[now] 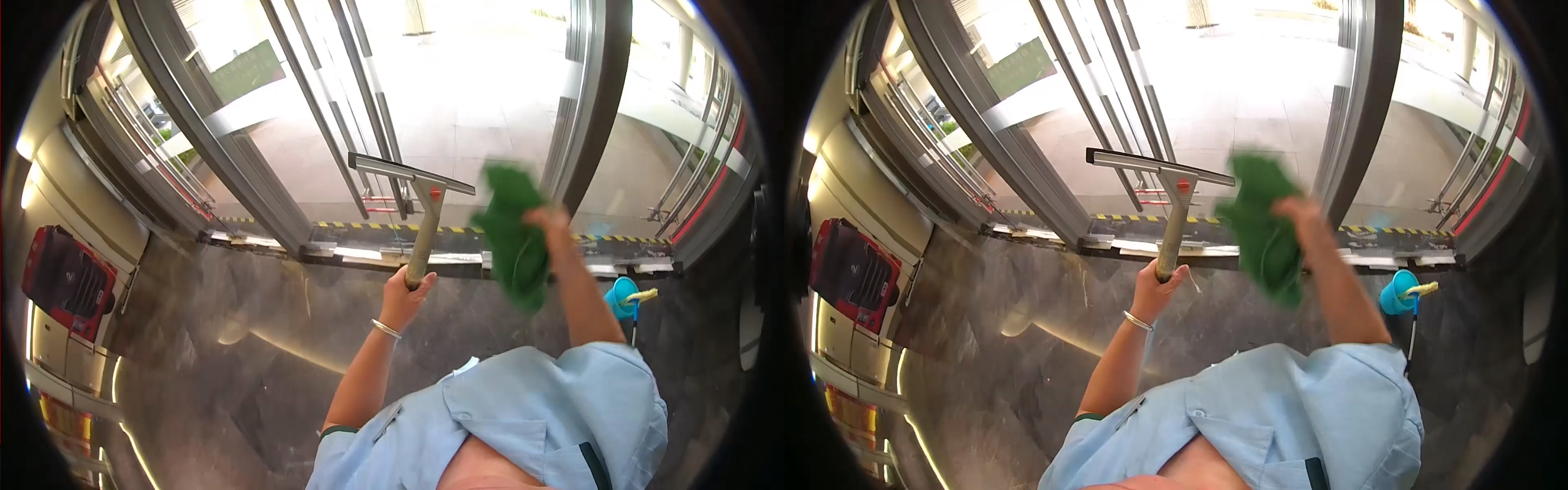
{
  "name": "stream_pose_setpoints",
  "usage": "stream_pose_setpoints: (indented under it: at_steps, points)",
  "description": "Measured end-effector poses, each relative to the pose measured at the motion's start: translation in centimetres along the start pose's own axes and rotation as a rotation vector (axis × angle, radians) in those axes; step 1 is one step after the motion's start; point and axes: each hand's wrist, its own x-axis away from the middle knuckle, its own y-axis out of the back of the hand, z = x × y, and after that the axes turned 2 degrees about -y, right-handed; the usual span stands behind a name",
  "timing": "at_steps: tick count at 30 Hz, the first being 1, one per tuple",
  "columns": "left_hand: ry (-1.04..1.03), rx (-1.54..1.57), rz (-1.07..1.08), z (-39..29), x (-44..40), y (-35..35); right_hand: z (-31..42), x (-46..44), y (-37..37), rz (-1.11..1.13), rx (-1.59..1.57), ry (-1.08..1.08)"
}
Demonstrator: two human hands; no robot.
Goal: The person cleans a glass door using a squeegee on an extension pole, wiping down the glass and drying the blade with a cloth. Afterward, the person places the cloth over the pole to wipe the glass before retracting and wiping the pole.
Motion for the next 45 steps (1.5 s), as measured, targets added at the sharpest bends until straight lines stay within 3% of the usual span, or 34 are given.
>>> stream_pose_setpoints:
  at_steps: [1, 3, 5, 6, 7, 8, 10, 18, 20, 22, 26, 30, 31, 32, 33, 34, 35, 37, 39, 40, 41, 43, 45]
  points:
    - [-0.017, -0.045, -0.051, 0.0, 0.7, -0.6, 6.0, 2.2, -3.5, -0.026, -0.269, 0.181]
    - [-0.049, -0.107, -0.114, -0.4, 1.9, -2.1, 10.6, 1.3, -5.4, 0.086, -0.245, 0.472]
    - [-0.053, -0.12, -0.115, -0.6, 3.2, -3.9, 10.2, -2.9, -6.0, 0.256, 0.048, 0.35]
    - [-0.061, -0.126, -0.138, -0.7, 3.7, -4.7, 9.2, -3.3, -8.3, 0.223, 0.334, 0.312]
    - [-0.081, -0.153, -0.162, -0.9, 4.1, -5.4, 7.6, -3.7, -10.9, 0.365, 0.47, 0.237]
    - [-0.077, -0.161, -0.15, -1.1, 4.6, -5.3, 7.1, -0.9, -14.6, 0.42, 0.575, 0.357]
    - [-0.059, -0.21, -0.232, -1.6, 5.5, -4.8, 6.8, -2.2, -15.9, 0.621, 0.66, 0.486]
    - [0.035, -0.158, -0.265, -0.8, 7.5, -3.4, 3.5, -4.5, -16.6, 0.604, 0.591, 0.354]
    - [0.047, -0.149, -0.264, -0.5, 8.0, -3.4, 3.3, -4.5, -16.7, 0.516, 0.559, 0.358]
    - [-0.04, -0.143, -0.346, -1.0, 8.1, -3.4, 2.0, -6.1, -15.9, 0.493, 0.609, 0.307]
    - [0.05, -0.139, -0.317, -2.2, 8.4, -1.8, -0.8, -8.4, -13.1, 0.426, 0.725, 0.238]
    - [0.043, -0.219, -0.331, -3.0, 9.5, -0.2, -7.4, -11.4, -5.4, 0.184, 0.911, 0.129]
    - [0.017, -0.292, -0.363, -3.5, 9.8, 1.1, -12.7, -13.5, -0.6, 0.245, 1.296, 0.231]
    - [0.056, -0.188, -0.401, -4.9, 9.8, 3.1, -13.3, -10.0, 2.0, 0.265, 1.453, -0.074]
    - [0.067, -0.074, -0.451, -6.1, 9.0, 4.9, -17.9, -8.2, 6.2, 0.457, 1.692, -0.163]
    - [0.02, -0.16, -0.46, -5.7, 8.3, 5.9, -22.7, -6.1, 8.6, 0.451, 1.617, 0.106]
    - [-0.036, -0.237, -0.47, -5.0, 7.8, 6.3, -16.4, -0.4, 4.3, 0.55, 1.567, -0.286]
    - [-0.053, -0.117, -0.374, -4.5, 5.8, 5.7, -20.7, 3.6, 2.1, 0.524, 1.297, -0.522]
    - [-0.095, -0.083, -0.322, -4.8, 2.9, 4.4, -22.3, 6.0, -3.6, 0.908, 1.214, -0.295]
    - [-0.049, -0.07, -0.263, -5.0, 2.1, 3.5, -23.5, 7.5, -6.4, 0.937, 1.046, -0.136]
    - [-0.071, -0.068, -0.252, -5.2, 1.2, 2.7, -22.6, 8.0, -9.7, 1.11, 0.884, -0.112]
    - [-0.004, 0.132, -0.078, -6.5, -0.9, 1.5, -21.2, 9.6, -14.9, 1.219, 0.614, 0.017]
    - [0.015, 0.195, -0.031, -8.9, -0.9, 1.6, -18.2, 10.5, -17.2, 1.233, 0.548, -0.044]
